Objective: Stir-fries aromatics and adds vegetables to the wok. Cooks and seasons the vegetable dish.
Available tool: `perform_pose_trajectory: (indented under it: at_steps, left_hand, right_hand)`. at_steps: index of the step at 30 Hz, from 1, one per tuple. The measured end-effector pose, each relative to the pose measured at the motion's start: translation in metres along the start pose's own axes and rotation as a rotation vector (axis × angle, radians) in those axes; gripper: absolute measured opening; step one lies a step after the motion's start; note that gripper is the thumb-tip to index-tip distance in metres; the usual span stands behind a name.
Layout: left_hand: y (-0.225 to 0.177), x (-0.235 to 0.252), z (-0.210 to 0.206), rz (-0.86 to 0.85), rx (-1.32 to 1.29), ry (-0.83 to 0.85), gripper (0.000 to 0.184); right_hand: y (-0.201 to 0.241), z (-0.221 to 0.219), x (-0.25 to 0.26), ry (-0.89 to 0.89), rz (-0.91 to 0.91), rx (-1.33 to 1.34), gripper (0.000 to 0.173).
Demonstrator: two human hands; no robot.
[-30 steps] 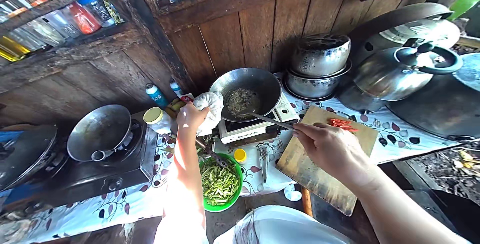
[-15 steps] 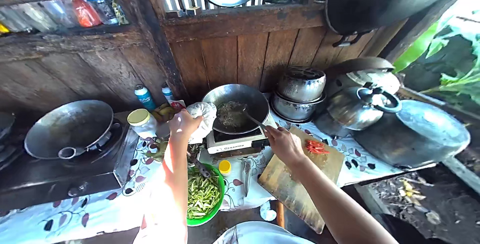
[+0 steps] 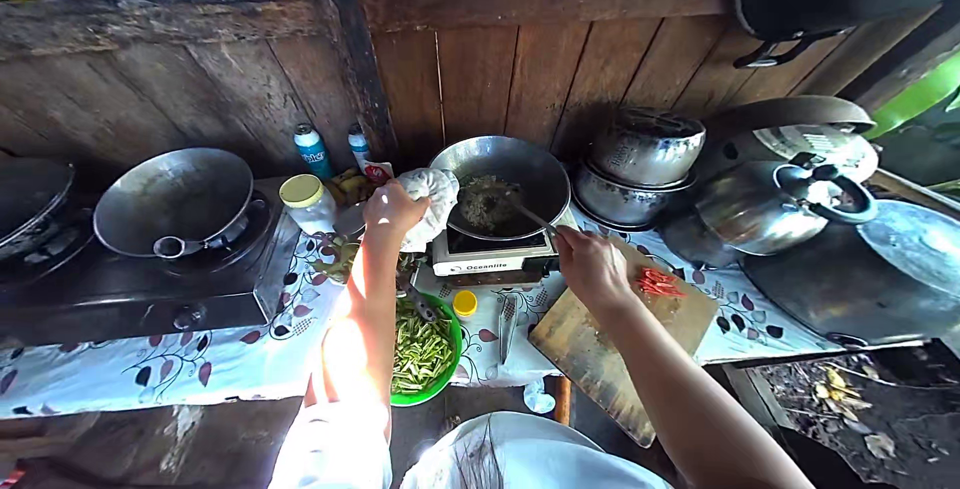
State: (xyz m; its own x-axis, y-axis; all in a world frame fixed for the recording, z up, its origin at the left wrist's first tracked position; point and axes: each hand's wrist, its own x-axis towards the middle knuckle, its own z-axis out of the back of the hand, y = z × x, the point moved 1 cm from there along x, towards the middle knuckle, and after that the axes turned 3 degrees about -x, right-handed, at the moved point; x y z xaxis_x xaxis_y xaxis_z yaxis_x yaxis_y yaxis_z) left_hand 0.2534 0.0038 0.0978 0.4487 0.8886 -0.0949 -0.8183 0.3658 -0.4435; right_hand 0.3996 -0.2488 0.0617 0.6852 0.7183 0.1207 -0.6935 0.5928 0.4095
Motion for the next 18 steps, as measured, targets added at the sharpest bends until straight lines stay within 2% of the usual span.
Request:
perform_pose_trajectory:
  at_steps: [5,9,14,18]
  left_hand:
    - [0.001,0.002,-0.002,0.006,0.009,0.000,0.067]
    - [0.001,0.001,-0.001,0.008,0.013,0.003,0.066]
    - [0.000,-0.001,-0.002,0.017,0.019,0.007,0.067]
    - [-0.001,-0.001,-0.002,0.012,0.025,-0.006,0.067]
  right_hand:
    - [-0.003,-0.029,0.027,-0.041,0.027,0.026,0.037]
    - [-0.012,0.000,-0.004,-0.031,0.110,0.017,0.032]
    - [-0.033,0.046,-0.052,-0.195,0.252,-0.093,0.027]
    - [-0.024,0.033,-0.029,-0.102,0.137,-0.068,0.026]
